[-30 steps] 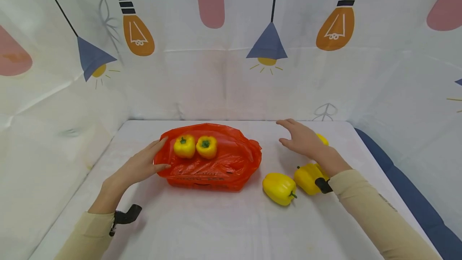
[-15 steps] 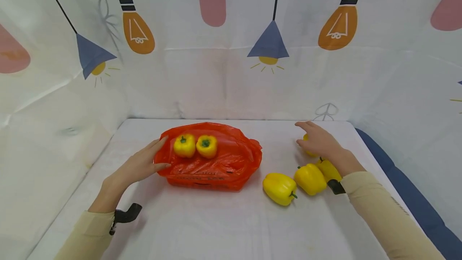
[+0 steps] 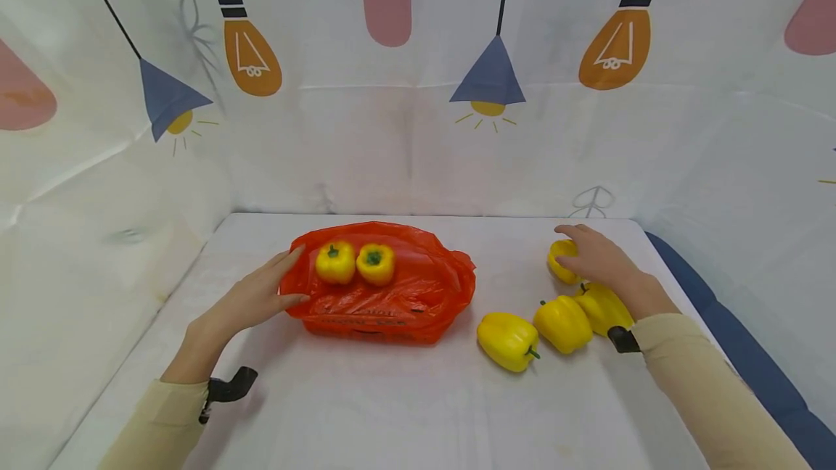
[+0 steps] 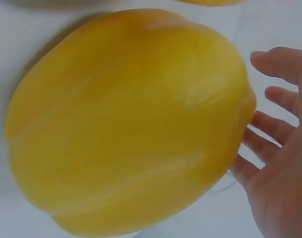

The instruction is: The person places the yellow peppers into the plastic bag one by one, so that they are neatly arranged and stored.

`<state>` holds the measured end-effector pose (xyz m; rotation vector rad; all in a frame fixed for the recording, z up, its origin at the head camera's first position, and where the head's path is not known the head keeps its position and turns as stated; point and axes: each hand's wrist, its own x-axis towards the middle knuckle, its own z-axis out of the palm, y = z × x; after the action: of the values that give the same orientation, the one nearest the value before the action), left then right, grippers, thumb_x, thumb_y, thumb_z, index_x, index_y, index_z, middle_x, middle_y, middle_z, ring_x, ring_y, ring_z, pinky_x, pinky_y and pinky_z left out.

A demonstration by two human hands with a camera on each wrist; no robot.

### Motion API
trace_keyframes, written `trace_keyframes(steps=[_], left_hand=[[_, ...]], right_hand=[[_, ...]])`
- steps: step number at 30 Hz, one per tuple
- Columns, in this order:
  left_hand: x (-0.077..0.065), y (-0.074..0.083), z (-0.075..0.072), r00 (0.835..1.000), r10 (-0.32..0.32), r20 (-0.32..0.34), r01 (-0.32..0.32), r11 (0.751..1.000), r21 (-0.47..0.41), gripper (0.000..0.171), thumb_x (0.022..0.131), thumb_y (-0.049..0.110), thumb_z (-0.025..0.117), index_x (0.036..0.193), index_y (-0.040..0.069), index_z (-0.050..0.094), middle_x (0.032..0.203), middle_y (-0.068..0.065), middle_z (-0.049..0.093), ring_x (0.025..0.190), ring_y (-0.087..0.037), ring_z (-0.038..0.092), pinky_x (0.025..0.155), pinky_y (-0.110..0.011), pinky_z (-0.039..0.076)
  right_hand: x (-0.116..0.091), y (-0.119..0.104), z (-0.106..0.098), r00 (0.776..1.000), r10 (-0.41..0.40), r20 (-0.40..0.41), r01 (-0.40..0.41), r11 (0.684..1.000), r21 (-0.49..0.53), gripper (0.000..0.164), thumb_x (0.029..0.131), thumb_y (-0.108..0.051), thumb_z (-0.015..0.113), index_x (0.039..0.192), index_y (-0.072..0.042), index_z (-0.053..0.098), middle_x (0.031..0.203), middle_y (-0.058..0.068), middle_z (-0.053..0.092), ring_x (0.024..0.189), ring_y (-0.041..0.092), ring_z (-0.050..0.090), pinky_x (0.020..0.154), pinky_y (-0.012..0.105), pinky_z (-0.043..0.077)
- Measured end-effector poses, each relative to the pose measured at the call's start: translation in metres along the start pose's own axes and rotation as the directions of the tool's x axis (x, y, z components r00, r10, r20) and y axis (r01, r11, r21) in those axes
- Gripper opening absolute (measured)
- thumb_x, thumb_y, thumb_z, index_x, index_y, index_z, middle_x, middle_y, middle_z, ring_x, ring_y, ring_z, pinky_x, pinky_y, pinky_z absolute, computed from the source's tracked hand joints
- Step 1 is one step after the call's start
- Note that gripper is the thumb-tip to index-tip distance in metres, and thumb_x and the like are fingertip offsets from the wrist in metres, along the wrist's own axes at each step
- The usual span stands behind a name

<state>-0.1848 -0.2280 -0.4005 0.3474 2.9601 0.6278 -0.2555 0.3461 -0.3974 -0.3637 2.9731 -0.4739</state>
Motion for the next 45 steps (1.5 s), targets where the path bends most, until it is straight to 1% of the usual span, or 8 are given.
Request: trace_keyframes(steps=[8,14,19,25,30,34,39,45], left_hand=[[0.0,-0.001,0.001,1.0,0.008,-0.006,-0.008,1.0,0.003,0.087,0.092,0.041,0.068,0.16,0.014,0.019,0.162,-0.023,0.027,0.143,-0.046,0.035,0.11,-0.069,0.034],[0.0,-0.002,0.001,1.0,0.0,-0.003,0.0,1.0,0.007,0.087,0.093,0.04,0.067,0.16,0.013,0.019,0.162,-0.022,0.026,0.145,-0.045,0.034,0.111,-0.069,0.033],[0.0,-0.002,0.001,1.0,-0.006,0.001,0.006,1.0,0.006,0.087,0.092,0.04,0.067,0.16,0.014,0.019,0.162,-0.021,0.026,0.145,-0.045,0.033,0.111,-0.069,0.033],[-0.001,-0.002,0.0,1.0,-0.009,0.003,0.009,1.0,0.009,0.087,0.092,0.042,0.067,0.16,0.014,0.02,0.162,-0.022,0.026,0.145,-0.045,0.033,0.111,-0.069,0.034],[-0.002,-0.002,-0.001,1.0,-0.006,0.001,0.006,1.0,0.008,0.087,0.092,0.042,0.067,0.16,0.014,0.02,0.162,-0.022,0.026,0.145,-0.045,0.033,0.111,-0.069,0.033],[-0.002,-0.001,-0.002,1.0,0.001,-0.007,-0.001,1.0,0.004,0.086,0.093,0.041,0.067,0.16,0.014,0.021,0.162,-0.021,0.027,0.145,-0.045,0.034,0.111,-0.068,0.033],[-0.002,0.0,-0.003,1.0,-0.001,-0.004,0.001,1.0,0.003,0.086,0.093,0.042,0.067,0.16,0.014,0.021,0.162,-0.022,0.028,0.145,-0.045,0.034,0.111,-0.068,0.034],[-0.003,0.0,-0.003,1.0,-0.016,0.001,0.016,1.0,-0.001,0.086,0.093,0.042,0.067,0.16,0.013,0.021,0.161,-0.022,0.027,0.144,-0.046,0.034,0.111,-0.068,0.034]], right_hand=[[-0.009,0.012,0.002,0.998,0.058,0.016,-0.058,0.998,-0.03,0.074,0.094,-0.042,0.063,0.149,-0.001,0.036,0.15,0.033,0.033,0.131,0.054,0.036,0.108,0.075,0.027],[-0.012,0.015,0.003,0.995,0.094,0.039,-0.092,0.995,-0.047,0.084,0.092,-0.048,0.063,0.15,0.003,0.031,0.147,0.036,0.035,0.128,0.055,0.038,0.106,0.075,0.03],[-0.014,0.017,0.005,0.992,0.113,0.052,-0.112,0.993,-0.027,0.091,0.091,-0.051,0.064,0.151,0.006,0.027,0.146,0.036,0.037,0.124,0.054,0.041,0.104,0.074,0.032],[-0.015,0.019,0.01,0.988,0.136,0.069,-0.137,0.991,0.005,0.099,0.09,-0.056,0.063,0.154,0.006,0.018,0.147,0.037,0.035,0.124,0.054,0.042,0.103,0.074,0.033],[-0.015,0.018,0.012,0.986,0.148,0.083,-0.151,0.988,0.032,0.104,0.089,-0.06,0.063,0.155,0.004,0.013,0.146,0.037,0.036,0.119,0.051,0.045,0.1,0.073,0.037],[-0.012,0.018,0.014,0.985,0.155,0.077,-0.158,0.986,0.046,0.104,0.089,-0.06,0.062,0.154,0.005,0.013,0.144,0.036,0.038,0.116,0.049,0.048,0.098,0.071,0.04],[-0.009,0.018,0.018,0.988,0.145,0.06,-0.149,0.986,0.077,0.1,0.09,-0.054,0.064,0.154,0.006,0.014,0.143,0.035,0.039,0.114,0.047,0.048,0.098,0.069,0.041],[-0.008,0.011,0.017,0.988,0.154,0.03,-0.155,0.987,0.044,0.095,0.088,-0.046,0.066,0.152,0.007,0.018,0.14,0.035,0.04,0.11,0.047,0.049,0.094,0.067,0.045]])
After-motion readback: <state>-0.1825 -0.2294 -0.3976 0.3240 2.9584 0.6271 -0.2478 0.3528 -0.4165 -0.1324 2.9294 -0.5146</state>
